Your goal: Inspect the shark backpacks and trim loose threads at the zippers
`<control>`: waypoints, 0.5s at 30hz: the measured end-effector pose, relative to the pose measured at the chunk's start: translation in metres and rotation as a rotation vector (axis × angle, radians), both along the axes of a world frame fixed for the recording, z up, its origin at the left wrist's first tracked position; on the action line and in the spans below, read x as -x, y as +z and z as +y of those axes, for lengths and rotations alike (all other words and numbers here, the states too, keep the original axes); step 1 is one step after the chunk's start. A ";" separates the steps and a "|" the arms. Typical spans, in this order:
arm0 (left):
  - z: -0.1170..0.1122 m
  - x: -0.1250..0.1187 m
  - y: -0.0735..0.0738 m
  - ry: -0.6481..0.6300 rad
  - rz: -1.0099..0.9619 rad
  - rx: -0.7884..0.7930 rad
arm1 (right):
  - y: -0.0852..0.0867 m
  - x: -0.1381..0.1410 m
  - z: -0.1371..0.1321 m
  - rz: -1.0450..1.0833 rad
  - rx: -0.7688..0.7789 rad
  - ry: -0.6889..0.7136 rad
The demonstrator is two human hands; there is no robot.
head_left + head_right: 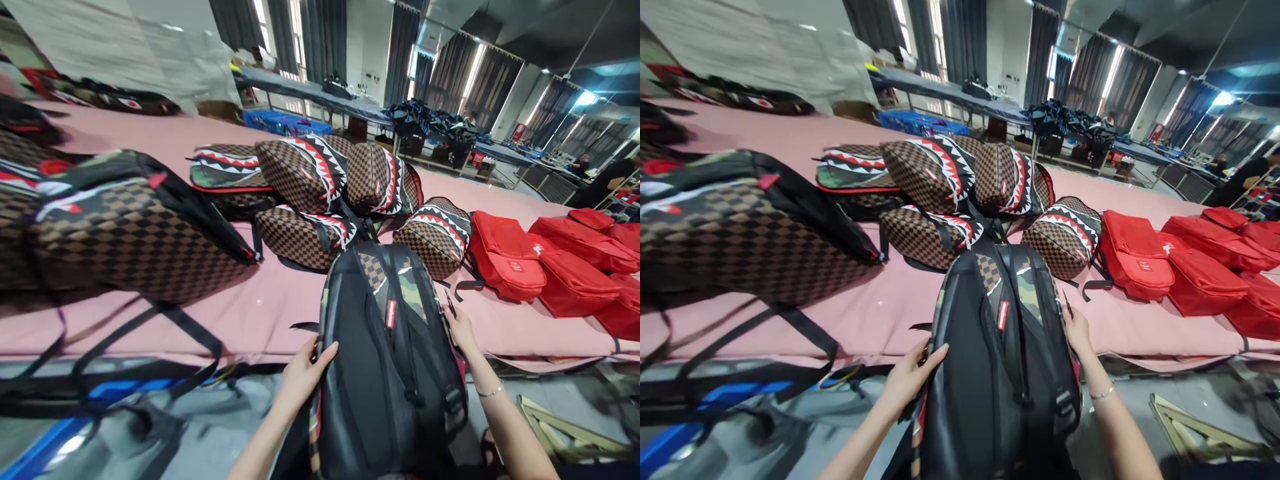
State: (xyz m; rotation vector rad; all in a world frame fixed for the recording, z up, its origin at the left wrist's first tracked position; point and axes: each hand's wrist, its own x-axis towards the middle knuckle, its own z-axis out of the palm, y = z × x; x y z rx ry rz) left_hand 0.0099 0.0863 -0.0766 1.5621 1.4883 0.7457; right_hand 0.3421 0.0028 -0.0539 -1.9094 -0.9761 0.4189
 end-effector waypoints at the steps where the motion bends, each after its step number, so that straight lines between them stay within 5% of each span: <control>1: 0.002 -0.003 -0.008 -0.015 0.034 0.007 | 0.002 0.000 0.003 0.002 0.000 -0.008; 6: 0.014 -0.008 -0.011 -0.086 0.065 -0.092 | 0.031 0.037 0.029 -0.017 -0.096 0.126; 10: 0.026 -0.009 0.000 -0.099 0.055 -0.242 | 0.058 0.088 0.047 -0.275 0.082 0.444; 15: 0.038 -0.020 -0.005 -0.162 0.041 -0.305 | 0.059 0.131 0.064 -0.578 0.241 0.686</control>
